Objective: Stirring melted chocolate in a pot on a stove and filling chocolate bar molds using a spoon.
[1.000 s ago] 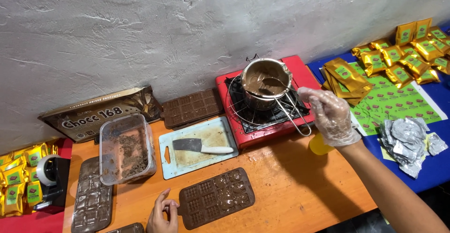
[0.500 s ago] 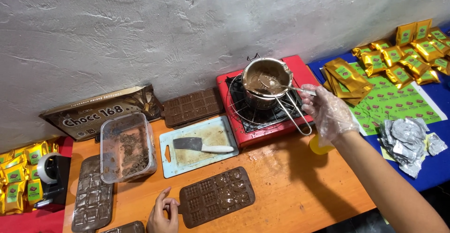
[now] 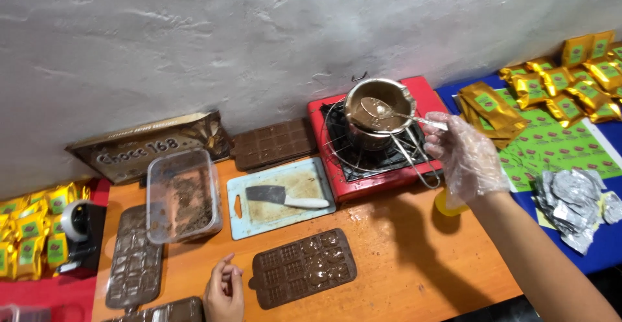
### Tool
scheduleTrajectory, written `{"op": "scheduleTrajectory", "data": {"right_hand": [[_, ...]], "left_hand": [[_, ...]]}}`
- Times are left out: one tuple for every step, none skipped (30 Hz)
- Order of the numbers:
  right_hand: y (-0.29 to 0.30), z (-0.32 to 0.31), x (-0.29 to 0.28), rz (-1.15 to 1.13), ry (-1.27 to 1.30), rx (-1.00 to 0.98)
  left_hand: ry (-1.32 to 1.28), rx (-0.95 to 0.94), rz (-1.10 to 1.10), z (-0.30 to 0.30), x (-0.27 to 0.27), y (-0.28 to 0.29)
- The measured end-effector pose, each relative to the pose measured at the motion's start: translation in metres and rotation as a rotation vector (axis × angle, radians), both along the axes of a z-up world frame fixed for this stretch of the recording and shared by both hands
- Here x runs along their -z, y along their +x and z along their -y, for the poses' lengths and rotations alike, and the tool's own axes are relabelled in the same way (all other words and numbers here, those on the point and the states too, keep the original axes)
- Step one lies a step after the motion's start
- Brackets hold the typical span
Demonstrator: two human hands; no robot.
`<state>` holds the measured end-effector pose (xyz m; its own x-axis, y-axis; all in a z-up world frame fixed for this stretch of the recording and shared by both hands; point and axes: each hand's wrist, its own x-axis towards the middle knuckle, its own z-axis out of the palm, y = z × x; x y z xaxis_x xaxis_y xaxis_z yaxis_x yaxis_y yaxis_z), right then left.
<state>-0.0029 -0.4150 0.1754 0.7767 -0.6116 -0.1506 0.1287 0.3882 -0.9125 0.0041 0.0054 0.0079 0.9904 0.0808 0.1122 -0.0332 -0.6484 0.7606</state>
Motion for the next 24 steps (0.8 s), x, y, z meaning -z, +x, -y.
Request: {"op": "scheduleTrajectory", "data": {"right_hand": [[0.000, -0.006, -0.001, 0.070, -0.059, -0.051], [0.000, -0.013, -0.002, 0.141, -0.116, -0.103], [0.002, -0.023, -0.007, 0.130, -0.112, -0.139], [0.003, -0.034, -0.012, 0.088, -0.104, -0.137], [0.004, -0.044, -0.017, 0.053, -0.100, -0.133], [0.008, -0.054, -0.012, 0.049, -0.100, -0.167], [0.012, -0.062, -0.009, 0.031, -0.110, -0.202], [0.016, -0.070, -0.005, 0.013, -0.120, -0.237], [0.019, -0.083, -0.004, 0.012, -0.122, -0.257], [0.022, -0.097, -0.003, 0.008, -0.098, -0.311], [0.024, -0.110, -0.002, 0.001, -0.074, -0.363], [0.031, -0.122, 0.005, -0.002, -0.075, -0.381], [0.037, -0.133, 0.011, 0.009, -0.026, -0.418], [0.042, -0.145, 0.017, 0.019, 0.023, -0.454], [0.050, -0.157, 0.023, 0.015, 0.020, -0.473], [0.058, -0.169, 0.029, -0.044, 0.005, -0.474], [0.065, -0.180, 0.034, -0.103, -0.009, -0.473], [0.071, -0.188, 0.039, -0.106, -0.013, -0.490], [0.077, -0.196, 0.043, -0.065, -0.045, -0.565], [0.082, -0.203, 0.048, -0.025, -0.076, -0.639], [0.087, -0.216, 0.049, -0.025, -0.079, -0.647], [0.091, -0.228, 0.050, -0.011, -0.104, -0.594], [0.095, -0.239, 0.052, 0.005, -0.129, -0.538], [0.099, -0.246, 0.054, 0.006, -0.131, -0.541]], "left_hand": [[-0.045, -0.002, 0.037, -0.003, -0.003, 0.000], [-0.088, -0.005, 0.075, -0.008, -0.005, 0.002], [-0.086, -0.041, 0.063, -0.010, -0.014, 0.002], [-0.114, -0.013, 0.119, -0.013, -0.022, 0.002], [-0.141, 0.017, 0.184, -0.017, -0.030, 0.005], [-0.139, -0.017, 0.181, -0.020, -0.036, 0.003], [-0.154, -0.021, 0.190, -0.023, -0.043, 0.005], [-0.170, -0.024, 0.199, -0.026, -0.050, 0.007], [-0.170, -0.044, 0.198, -0.030, -0.052, 0.007], [-0.182, -0.045, 0.182, -0.034, -0.054, 0.006], [-0.195, -0.045, 0.164, -0.039, -0.057, 0.007], [-0.196, -0.063, 0.162, -0.042, -0.064, 0.006], [-0.211, -0.059, 0.123, -0.046, -0.071, 0.004], [-0.227, -0.056, 0.085, -0.049, -0.078, 0.003], [-0.230, -0.075, 0.085, -0.054, -0.077, 0.002], [-0.226, -0.078, 0.106, -0.059, -0.076, 0.001], [-0.220, -0.079, 0.128, -0.064, -0.076, 0.002], [-0.222, -0.096, 0.127, -0.068, -0.078, 0.000], [-0.237, -0.086, 0.086, -0.072, -0.079, 0.000], [-0.252, -0.076, 0.044, -0.076, -0.080, 0.001], [-0.254, -0.083, 0.045, -0.079, -0.079, 0.002], [-0.251, -0.079, 0.133, -0.081, -0.077, 0.003], [-0.246, -0.069, 0.221, -0.083, -0.076, 0.005], [-0.247, -0.073, 0.223, -0.085, -0.073, 0.005]]}}
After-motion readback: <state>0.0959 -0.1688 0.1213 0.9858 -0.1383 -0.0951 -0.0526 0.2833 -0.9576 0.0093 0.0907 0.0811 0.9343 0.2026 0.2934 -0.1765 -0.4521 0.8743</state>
